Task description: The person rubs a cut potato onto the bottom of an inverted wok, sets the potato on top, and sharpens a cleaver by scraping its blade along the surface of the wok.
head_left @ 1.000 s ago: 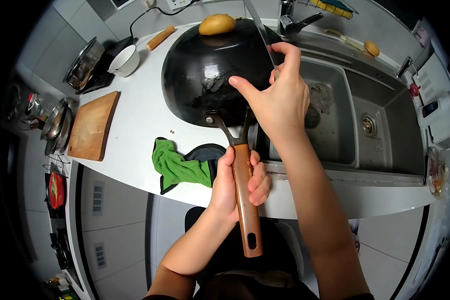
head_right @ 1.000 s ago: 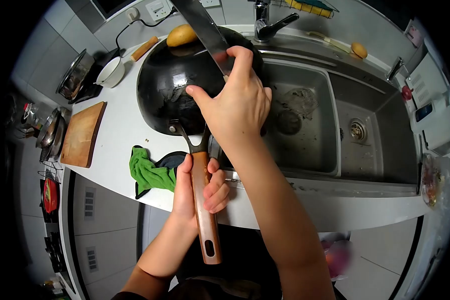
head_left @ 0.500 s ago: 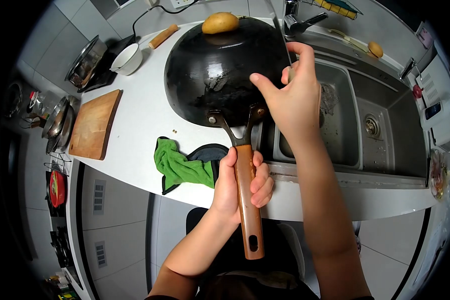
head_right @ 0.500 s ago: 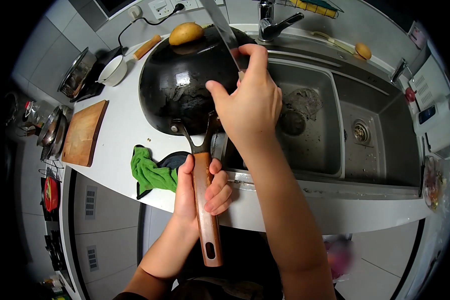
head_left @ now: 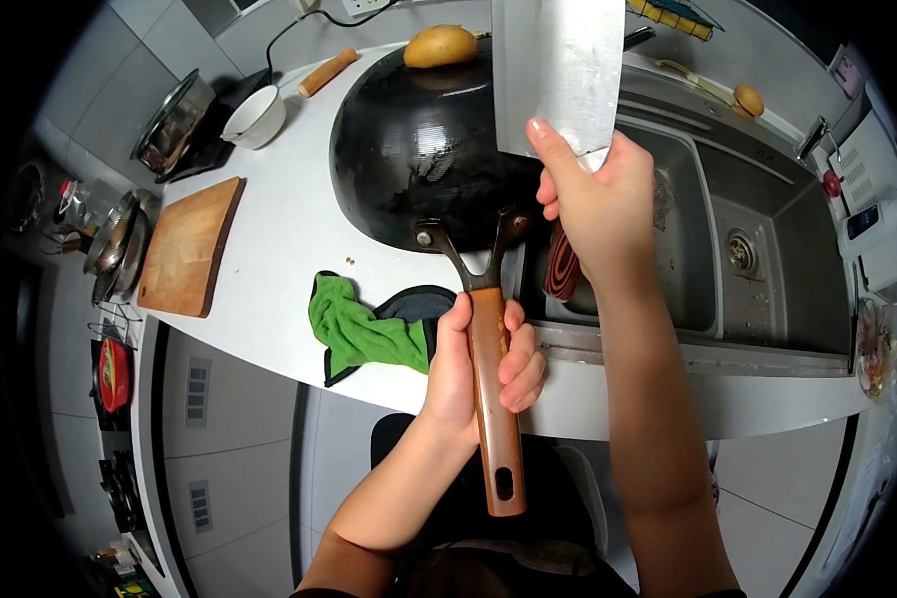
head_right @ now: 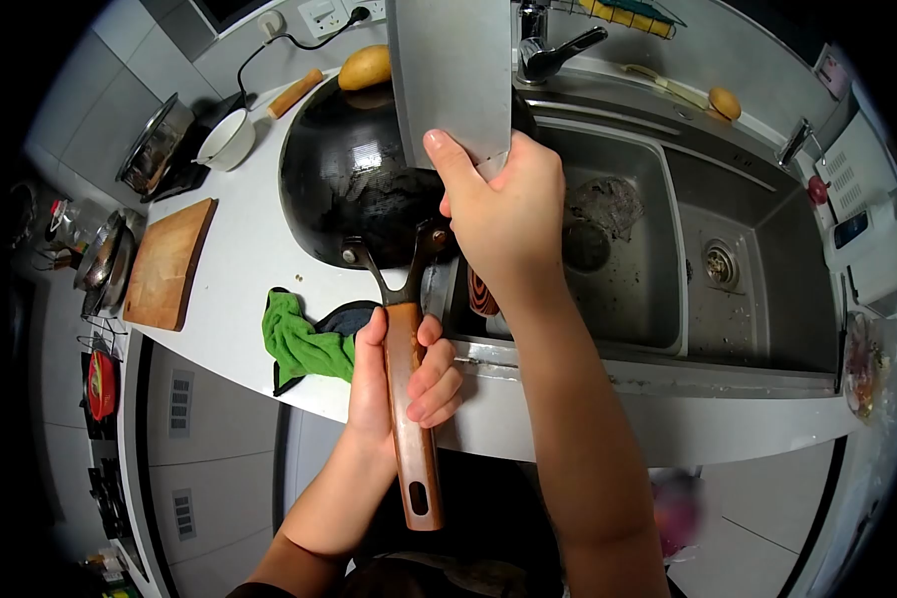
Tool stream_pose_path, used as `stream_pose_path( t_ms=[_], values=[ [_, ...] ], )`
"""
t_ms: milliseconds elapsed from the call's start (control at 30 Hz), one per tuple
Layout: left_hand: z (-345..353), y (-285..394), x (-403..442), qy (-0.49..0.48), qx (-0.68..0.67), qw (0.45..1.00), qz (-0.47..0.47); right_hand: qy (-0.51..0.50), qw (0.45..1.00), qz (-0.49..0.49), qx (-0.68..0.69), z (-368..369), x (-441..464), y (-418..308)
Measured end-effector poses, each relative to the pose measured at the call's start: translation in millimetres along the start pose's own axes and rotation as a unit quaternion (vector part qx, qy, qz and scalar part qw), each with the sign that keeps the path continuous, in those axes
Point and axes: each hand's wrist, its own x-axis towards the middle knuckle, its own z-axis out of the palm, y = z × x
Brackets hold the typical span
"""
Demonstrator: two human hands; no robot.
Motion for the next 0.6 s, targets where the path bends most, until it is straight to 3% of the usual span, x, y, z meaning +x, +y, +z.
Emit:
stream_pose_path(
  t_ms=[133,200,600],
  values=[
    [0.6,0.6,0.1,0.002,-0.001,1.0,-0.001,0.01,1.0,0.004,0.001,3.5,1.1,7.9],
    [1.0,0.6,0.2,0.005,0.002,1.0,-0.002,0.032,0.998,-0.058,-0.01,4.9,2.8,15.6],
    [-2.7,0.7,0.7,-0.011,-0.027,0.999,-0.015,0.078,0.985,-0.138,-0.062,18.0,-4.9,20.0]
  ],
)
